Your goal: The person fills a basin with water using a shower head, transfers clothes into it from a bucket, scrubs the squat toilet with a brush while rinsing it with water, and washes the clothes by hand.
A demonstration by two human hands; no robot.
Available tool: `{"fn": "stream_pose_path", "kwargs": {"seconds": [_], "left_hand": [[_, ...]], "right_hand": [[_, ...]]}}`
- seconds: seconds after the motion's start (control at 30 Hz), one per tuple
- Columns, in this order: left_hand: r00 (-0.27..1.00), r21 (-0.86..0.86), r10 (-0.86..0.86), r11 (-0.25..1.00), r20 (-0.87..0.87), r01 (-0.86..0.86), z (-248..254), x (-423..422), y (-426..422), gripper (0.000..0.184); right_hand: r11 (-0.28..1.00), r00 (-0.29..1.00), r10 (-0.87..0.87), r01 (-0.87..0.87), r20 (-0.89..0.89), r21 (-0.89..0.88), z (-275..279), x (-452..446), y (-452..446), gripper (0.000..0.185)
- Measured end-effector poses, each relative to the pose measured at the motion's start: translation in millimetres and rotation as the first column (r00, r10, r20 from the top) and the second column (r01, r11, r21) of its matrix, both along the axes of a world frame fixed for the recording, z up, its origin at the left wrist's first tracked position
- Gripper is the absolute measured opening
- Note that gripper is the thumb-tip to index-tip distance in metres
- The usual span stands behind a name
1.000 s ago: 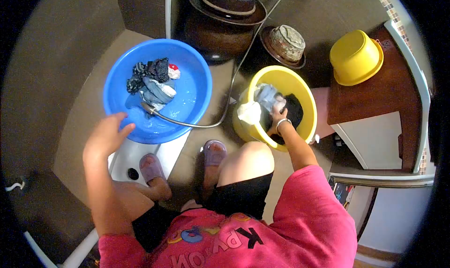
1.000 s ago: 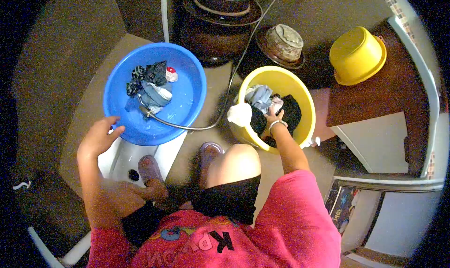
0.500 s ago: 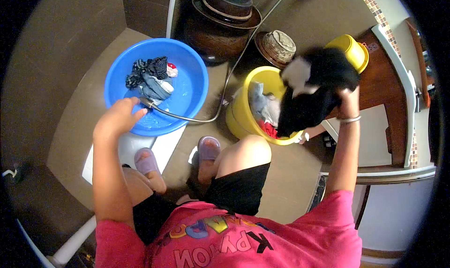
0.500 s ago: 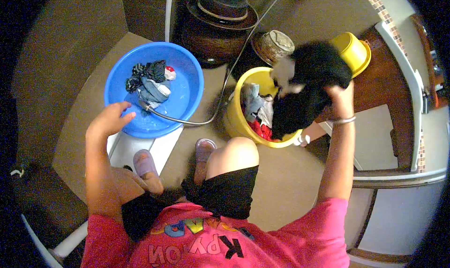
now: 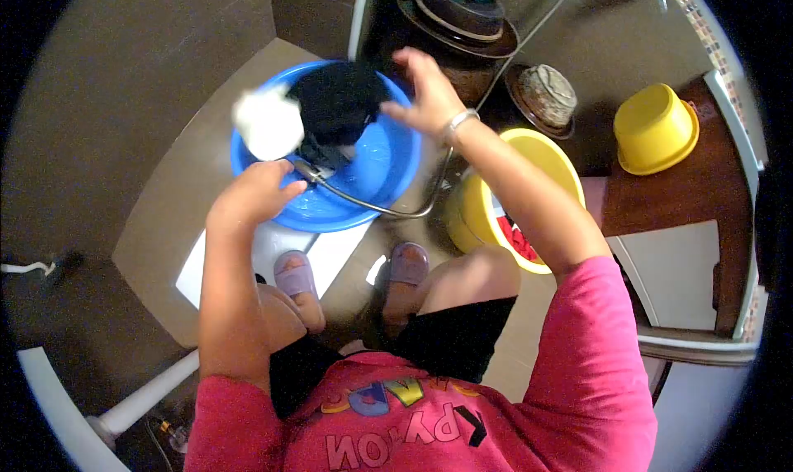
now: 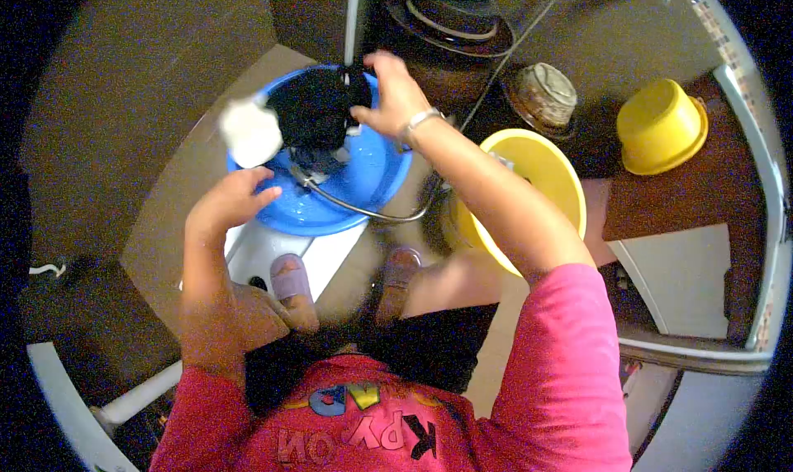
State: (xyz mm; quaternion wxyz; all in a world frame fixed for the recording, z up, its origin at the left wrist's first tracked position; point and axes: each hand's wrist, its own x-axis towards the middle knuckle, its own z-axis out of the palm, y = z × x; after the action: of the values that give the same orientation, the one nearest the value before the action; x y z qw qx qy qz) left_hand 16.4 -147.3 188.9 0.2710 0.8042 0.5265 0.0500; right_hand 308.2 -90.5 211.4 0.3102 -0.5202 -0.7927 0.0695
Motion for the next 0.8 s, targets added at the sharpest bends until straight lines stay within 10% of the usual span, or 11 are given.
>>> {"fn": "stream_pose_path", "kwargs": {"seconds": [0.1,0.23,0.3,0.37,0.43,0.5,0.6,0.73,0.8], "left_hand": [[0.998,-0.115,0.049,0.992,-0.031,-0.052,8,0,3,0.042],[0.999,-0.055,0.006,0.998,-0.053,-0.008,4,1,3,0.042],[0.999,-0.012,0.003,1.0,-0.049,-0.004,8,5,-4,0.042],[0.998,-0.033,0.0,0.999,-0.07,-0.002,14,12,-4,0.042],[0.996,-0.017,0.0,1.0,-0.087,-0.001,16,13,-1,0.039],[0.996,-0.047,0.017,0.999,-0.087,-0.021,14,16,1,0.04],[0.989,-0.062,0.046,0.997,-0.144,-0.055,11,19,4,0.04],[0.986,-0.041,0.002,0.999,-0.167,-0.009,7,24,4,0.04],[0.986,-0.095,0.008,0.995,-0.167,-0.024,10,28,5,0.04]], "right_hand": [[0.886,0.999,-0.006,-0.019,-0.052,-0.462,-8,27,-24,0.067],[0.78,0.976,-0.198,0.099,-0.093,-0.618,-11,141,-41,0.055],[0.706,0.925,-0.339,0.372,0.173,-0.603,-20,217,-49,0.056],[0.45,0.803,-0.445,0.583,0.396,-0.676,-47,284,-65,0.089],[0.334,0.644,-0.172,0.75,0.746,-0.571,-67,279,-78,0.11],[0.334,0.678,-0.121,0.716,0.725,-0.613,-102,244,-86,0.137],[0.421,0.574,-0.251,0.79,0.78,-0.445,-212,219,-86,0.105],[0.218,0.552,-0.685,0.778,0.476,-0.589,-314,273,-66,0.058],[0.44,0.693,-0.408,0.719,0.594,-0.537,-299,275,-78,0.053]]}}
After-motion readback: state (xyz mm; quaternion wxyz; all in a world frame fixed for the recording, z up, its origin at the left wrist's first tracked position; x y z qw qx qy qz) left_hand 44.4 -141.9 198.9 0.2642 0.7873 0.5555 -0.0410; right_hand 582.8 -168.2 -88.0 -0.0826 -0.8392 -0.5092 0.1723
